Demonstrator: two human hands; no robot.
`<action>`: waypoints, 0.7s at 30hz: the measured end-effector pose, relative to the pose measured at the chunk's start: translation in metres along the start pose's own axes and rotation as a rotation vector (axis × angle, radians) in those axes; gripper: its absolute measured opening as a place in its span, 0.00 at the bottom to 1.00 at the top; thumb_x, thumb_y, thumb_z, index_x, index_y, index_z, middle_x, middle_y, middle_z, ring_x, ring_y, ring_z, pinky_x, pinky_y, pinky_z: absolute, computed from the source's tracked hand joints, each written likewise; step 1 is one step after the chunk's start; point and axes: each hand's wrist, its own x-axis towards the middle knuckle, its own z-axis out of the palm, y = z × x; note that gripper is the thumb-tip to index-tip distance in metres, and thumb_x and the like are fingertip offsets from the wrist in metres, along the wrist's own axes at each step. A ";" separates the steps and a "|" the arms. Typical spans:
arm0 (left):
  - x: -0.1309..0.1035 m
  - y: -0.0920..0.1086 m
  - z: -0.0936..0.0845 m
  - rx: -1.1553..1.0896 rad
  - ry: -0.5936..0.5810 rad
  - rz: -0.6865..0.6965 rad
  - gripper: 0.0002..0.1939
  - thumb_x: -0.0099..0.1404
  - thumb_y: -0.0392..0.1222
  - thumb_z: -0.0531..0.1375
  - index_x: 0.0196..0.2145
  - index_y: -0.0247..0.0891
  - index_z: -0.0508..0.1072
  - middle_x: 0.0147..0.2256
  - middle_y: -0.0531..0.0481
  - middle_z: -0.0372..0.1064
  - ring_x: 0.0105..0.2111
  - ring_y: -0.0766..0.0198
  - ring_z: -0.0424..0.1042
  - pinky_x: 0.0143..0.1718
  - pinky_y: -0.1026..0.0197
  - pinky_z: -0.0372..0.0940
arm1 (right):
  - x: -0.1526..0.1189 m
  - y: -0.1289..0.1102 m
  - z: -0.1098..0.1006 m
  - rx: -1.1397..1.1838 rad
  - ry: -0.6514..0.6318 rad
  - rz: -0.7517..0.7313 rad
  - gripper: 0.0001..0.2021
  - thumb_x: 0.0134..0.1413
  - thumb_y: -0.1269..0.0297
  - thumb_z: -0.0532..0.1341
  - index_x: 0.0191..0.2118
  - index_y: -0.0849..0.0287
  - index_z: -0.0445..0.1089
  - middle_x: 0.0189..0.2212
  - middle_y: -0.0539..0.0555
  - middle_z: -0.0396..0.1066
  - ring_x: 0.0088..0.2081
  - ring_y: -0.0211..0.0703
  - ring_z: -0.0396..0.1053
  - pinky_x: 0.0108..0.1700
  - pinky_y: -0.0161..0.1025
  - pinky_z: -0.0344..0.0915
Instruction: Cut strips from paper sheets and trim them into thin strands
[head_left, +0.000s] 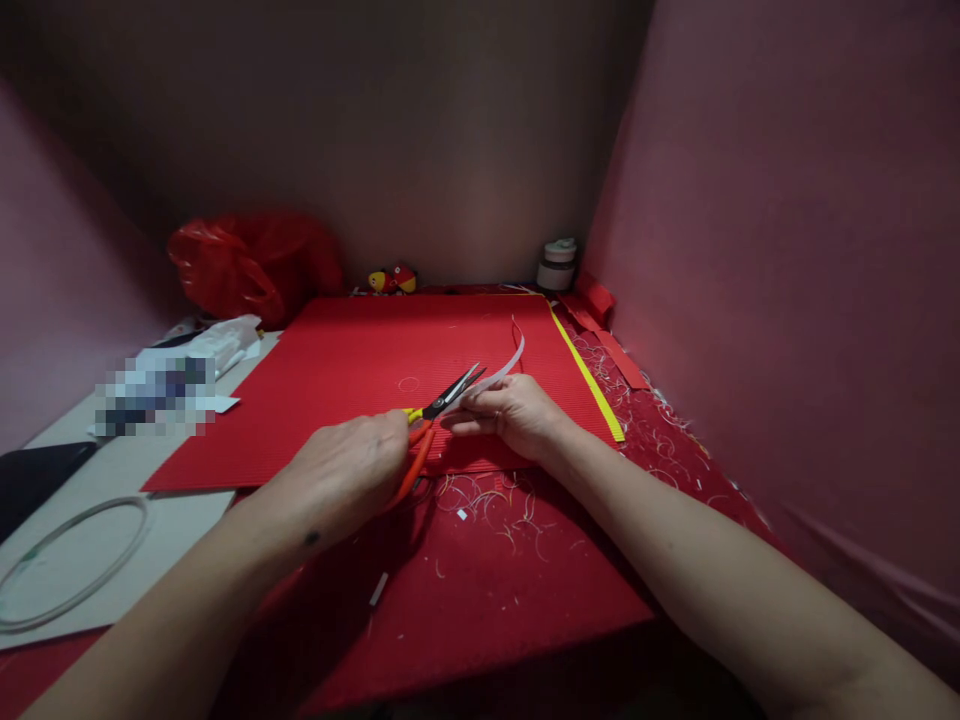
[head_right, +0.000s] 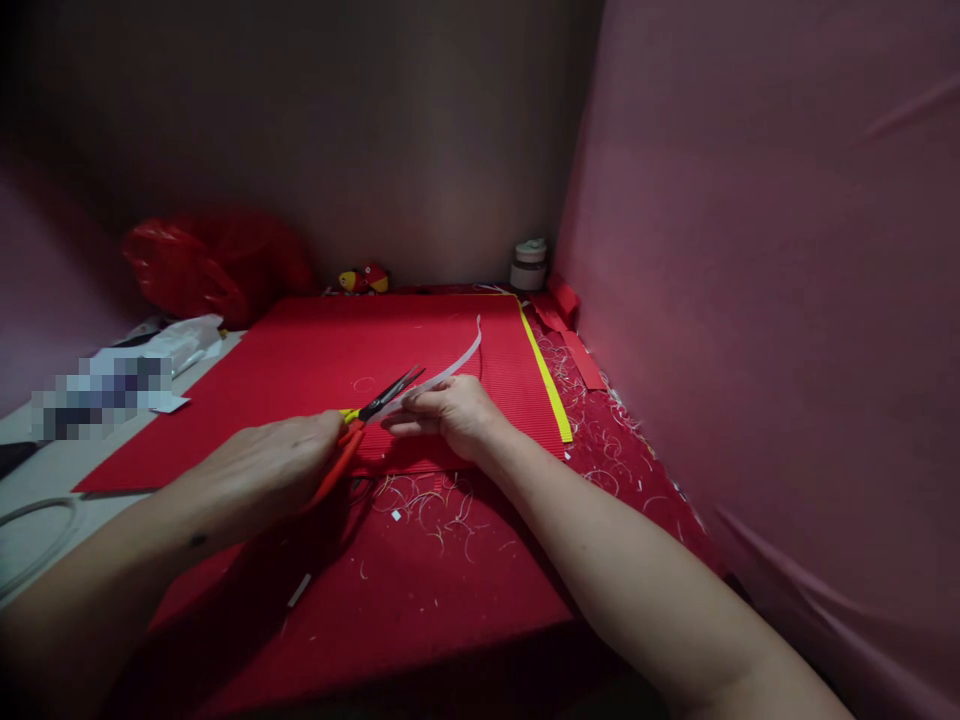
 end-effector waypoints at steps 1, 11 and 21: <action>0.000 -0.001 0.001 -0.013 0.011 -0.004 0.13 0.62 0.46 0.45 0.34 0.38 0.65 0.31 0.41 0.70 0.28 0.53 0.69 0.24 0.57 0.56 | 0.000 0.000 0.000 0.004 -0.002 0.000 0.02 0.40 0.71 0.64 0.24 0.65 0.72 0.29 0.58 0.74 0.34 0.44 0.74 0.42 0.41 0.71; -0.001 0.003 0.004 0.062 0.045 0.040 0.20 0.63 0.55 0.43 0.36 0.37 0.65 0.29 0.40 0.69 0.27 0.50 0.69 0.21 0.58 0.50 | 0.001 0.002 0.000 0.052 -0.006 -0.010 0.04 0.38 0.73 0.65 0.26 0.65 0.74 0.29 0.56 0.74 0.33 0.43 0.74 0.39 0.39 0.72; 0.001 0.000 0.005 0.055 0.038 0.024 0.19 0.63 0.52 0.42 0.36 0.36 0.66 0.29 0.40 0.70 0.26 0.52 0.70 0.21 0.58 0.52 | -0.001 -0.001 0.004 0.015 0.028 0.031 0.03 0.38 0.73 0.65 0.25 0.65 0.73 0.29 0.56 0.74 0.32 0.41 0.73 0.42 0.39 0.71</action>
